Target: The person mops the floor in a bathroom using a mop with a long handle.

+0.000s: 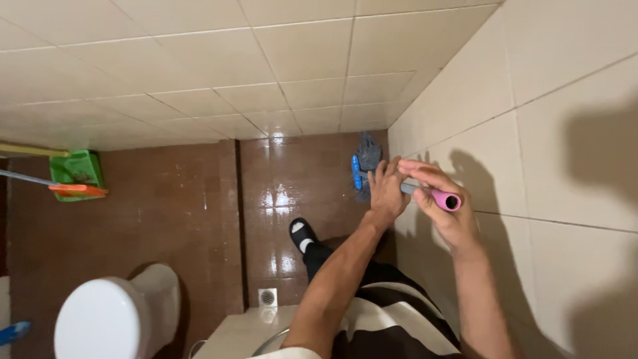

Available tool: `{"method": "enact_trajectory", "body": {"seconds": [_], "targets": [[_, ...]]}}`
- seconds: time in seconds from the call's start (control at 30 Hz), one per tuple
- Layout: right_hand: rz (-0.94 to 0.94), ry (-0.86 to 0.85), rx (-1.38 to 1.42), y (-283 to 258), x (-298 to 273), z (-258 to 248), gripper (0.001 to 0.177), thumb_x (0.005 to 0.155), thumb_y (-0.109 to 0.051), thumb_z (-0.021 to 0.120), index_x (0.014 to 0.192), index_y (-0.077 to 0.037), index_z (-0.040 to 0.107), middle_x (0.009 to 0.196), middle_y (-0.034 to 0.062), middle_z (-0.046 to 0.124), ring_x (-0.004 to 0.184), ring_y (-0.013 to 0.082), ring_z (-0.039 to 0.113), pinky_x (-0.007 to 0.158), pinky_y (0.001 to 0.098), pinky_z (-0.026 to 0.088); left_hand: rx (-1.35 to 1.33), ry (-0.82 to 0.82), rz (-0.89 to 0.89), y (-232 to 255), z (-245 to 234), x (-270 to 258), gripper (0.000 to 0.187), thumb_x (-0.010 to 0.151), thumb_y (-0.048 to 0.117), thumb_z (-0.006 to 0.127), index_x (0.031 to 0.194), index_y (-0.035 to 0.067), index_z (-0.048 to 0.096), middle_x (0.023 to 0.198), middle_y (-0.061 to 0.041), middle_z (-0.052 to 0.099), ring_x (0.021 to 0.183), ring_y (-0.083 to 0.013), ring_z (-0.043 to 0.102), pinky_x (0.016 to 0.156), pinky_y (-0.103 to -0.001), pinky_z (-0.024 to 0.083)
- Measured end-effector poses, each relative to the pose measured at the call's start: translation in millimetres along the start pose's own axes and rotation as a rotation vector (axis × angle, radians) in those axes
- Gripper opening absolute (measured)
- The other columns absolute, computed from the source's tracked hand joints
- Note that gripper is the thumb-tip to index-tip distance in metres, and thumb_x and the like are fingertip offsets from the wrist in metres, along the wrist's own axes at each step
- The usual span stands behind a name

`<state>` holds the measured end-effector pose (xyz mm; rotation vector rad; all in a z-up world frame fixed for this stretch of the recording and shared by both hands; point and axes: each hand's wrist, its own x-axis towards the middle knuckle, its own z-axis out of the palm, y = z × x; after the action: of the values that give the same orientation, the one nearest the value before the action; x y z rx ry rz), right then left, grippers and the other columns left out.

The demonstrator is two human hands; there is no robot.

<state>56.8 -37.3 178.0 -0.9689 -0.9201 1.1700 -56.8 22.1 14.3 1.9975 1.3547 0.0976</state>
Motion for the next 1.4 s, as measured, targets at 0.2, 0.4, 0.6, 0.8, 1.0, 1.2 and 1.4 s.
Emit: {"method": "enact_trajectory", "body": {"seconds": [0.2,0.4,0.6,0.8,1.0,1.2,1.4], "targets": [[0.112,0.03,-0.037,5.3,10.4,53.4,0.031,0.099,-0.01,0.068,0.13,-0.007,0.068,0.146,0.0172,0.061,0.135,0.0289,0.06,0.109,0.0404,0.049,0.054,-0.098,-0.02,-42.8,-43.1,-12.3,0.048,0.071,0.013,0.081,0.117,0.022,0.072,0.162,-0.004,0.037,0.152,-0.0388,0.025,0.121,-0.068,0.018],[0.085,0.019,0.101,35.0,25.7,96.0,0.034,0.1,-0.01,0.069,0.134,-0.012,0.066,0.151,0.0192,0.058,0.137,0.0309,0.059,0.111,0.0437,0.046,0.053,-0.04,-0.002,-94.6,-84.8,-20.0,0.052,0.07,0.008,0.079,0.119,0.025,0.072,0.16,-0.004,0.041,0.151,-0.0385,0.029,0.12,-0.069,0.019],[0.046,-0.043,0.303,70.7,42.7,136.6,0.039,0.102,-0.007,0.068,0.14,-0.013,0.065,0.155,0.0212,0.054,0.141,0.0341,0.055,0.126,0.0465,0.038,0.111,-0.071,-0.091,-137.6,-128.6,-25.5,0.053,0.067,0.012,0.083,0.117,0.029,0.071,0.16,-0.004,0.04,0.15,-0.0381,0.029,0.122,-0.064,0.018],[0.053,-0.04,0.372,108.1,54.7,189.7,0.037,0.103,-0.001,0.063,0.138,-0.011,0.065,0.152,0.0218,0.055,0.139,0.0339,0.056,0.122,0.0449,0.039,0.171,-0.081,-0.159,-198.8,-167.5,-36.1,0.061,0.072,0.013,0.082,0.128,0.033,0.067,0.161,-0.006,0.037,0.15,-0.0405,0.028,0.122,-0.062,0.017],[0.089,-0.035,0.37,136.2,55.9,247.8,0.03,0.102,-0.003,0.062,0.132,-0.007,0.064,0.142,0.0206,0.061,0.129,0.0316,0.062,0.115,0.0443,0.046,0.227,-0.084,-0.311,-267.9,-183.3,-53.4,0.053,0.083,0.011,0.073,0.13,0.034,0.066,0.164,-0.009,0.032,0.151,-0.0429,0.024,0.123,-0.062,0.015],[0.143,0.03,0.3,132.5,60.2,272.8,0.026,0.101,-0.007,0.065,0.125,0.0,0.064,0.13,0.0186,0.068,0.119,0.0271,0.067,0.108,0.0405,0.051,0.267,-0.039,-0.362,-292.1,-187.5,-57.5,0.051,0.089,0.01,0.068,0.135,0.032,0.063,0.164,-0.008,0.036,0.15,-0.0434,0.03,0.121,-0.064,0.019],[0.189,0.04,0.259,129.8,62.0,268.6,0.03,0.098,-0.008,0.067,0.126,0.0,0.062,0.128,0.0182,0.068,0.118,0.0265,0.067,0.106,0.0395,0.052,0.195,-0.057,-0.427,-275.6,-197.3,-61.9,0.057,0.083,0.014,0.076,0.137,0.025,0.06,0.163,-0.01,0.034,0.149,-0.0441,0.028,0.121,-0.063,0.02]]}}
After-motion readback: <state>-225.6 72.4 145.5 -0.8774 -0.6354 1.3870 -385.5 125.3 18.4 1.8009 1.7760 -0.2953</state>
